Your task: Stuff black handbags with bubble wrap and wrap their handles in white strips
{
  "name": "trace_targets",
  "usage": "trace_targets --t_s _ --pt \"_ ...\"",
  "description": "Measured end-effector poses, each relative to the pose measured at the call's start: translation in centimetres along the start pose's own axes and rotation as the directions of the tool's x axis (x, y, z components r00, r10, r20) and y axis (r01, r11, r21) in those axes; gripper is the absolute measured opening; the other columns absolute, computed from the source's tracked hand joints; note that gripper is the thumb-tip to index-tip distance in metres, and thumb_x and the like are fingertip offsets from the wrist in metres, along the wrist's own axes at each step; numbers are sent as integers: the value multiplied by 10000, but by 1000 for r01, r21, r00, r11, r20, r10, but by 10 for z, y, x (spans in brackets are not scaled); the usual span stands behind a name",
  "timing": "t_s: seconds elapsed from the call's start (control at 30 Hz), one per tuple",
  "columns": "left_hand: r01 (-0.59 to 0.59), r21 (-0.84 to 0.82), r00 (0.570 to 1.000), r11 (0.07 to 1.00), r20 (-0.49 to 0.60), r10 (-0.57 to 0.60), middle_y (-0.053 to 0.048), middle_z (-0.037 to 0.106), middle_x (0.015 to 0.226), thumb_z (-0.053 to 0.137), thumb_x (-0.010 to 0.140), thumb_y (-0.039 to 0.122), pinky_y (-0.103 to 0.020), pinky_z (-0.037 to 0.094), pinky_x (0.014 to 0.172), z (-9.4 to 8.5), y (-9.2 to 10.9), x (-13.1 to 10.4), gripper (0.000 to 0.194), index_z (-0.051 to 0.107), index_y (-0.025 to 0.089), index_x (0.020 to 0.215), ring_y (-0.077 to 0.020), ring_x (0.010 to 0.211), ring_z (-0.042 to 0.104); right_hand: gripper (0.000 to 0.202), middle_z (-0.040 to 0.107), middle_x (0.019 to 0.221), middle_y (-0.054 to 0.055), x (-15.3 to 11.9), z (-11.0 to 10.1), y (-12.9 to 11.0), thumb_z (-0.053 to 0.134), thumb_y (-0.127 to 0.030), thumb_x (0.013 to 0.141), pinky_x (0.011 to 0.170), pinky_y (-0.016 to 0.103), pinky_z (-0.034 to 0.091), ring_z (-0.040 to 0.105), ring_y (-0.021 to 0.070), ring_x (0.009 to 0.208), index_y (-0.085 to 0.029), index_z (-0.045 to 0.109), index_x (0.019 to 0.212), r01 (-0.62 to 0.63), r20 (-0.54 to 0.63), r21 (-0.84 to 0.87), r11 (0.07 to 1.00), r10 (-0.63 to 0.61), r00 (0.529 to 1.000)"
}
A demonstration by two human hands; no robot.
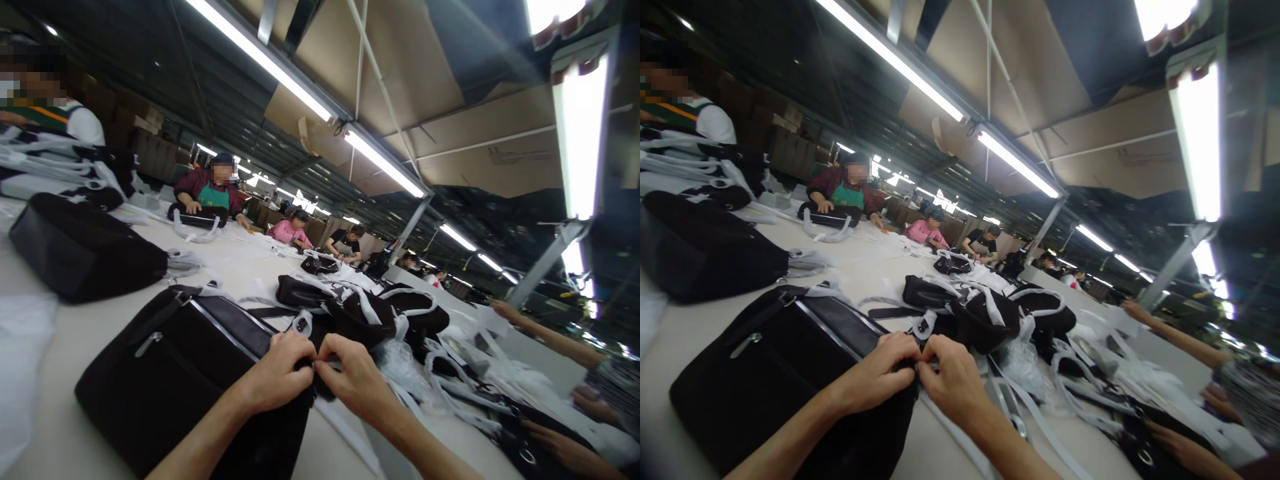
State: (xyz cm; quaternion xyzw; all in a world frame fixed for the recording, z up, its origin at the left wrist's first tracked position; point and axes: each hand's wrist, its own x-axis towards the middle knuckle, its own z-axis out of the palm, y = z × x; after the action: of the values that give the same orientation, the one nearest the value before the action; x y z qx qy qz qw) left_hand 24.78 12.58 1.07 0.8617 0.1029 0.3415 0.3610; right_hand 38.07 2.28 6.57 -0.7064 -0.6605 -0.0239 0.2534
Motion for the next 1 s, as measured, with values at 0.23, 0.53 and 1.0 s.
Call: trace_targets --t_s 0.23,0.53,1.0 --pt "25 -29 996 999 -82 -27 -28 607 869 486 710 179 -383 360 900 6 -1 3 83 563 202 688 -233 951 530 164 669 710 -35 9 -9 -7 646 -90 698 618 243 415 627 158 684 -213 593 793 19 67 85 996 -24 997" --pt "23 1 992 1000 -122 -22 -40 618 949 469 712 256 -415 364 919 10 -11 9 150 608 214 675 -258 983 528 225 666 781 19 -49 -117 77 481 -294 941 760 314 464 611 183 773 -186 639 823 -374 -154 -150 915 352 923" --pt "90 117 989 989 -130 -75 -29 661 968 468 703 339 -448 358 952 8 -5 11 203 640 240 662 -295 1035 536 348 671 788 0 -137 -75 176 554 -449 993 665 305 551 640 133 678 -142 653 864 -813 264 -167 558 820 508"
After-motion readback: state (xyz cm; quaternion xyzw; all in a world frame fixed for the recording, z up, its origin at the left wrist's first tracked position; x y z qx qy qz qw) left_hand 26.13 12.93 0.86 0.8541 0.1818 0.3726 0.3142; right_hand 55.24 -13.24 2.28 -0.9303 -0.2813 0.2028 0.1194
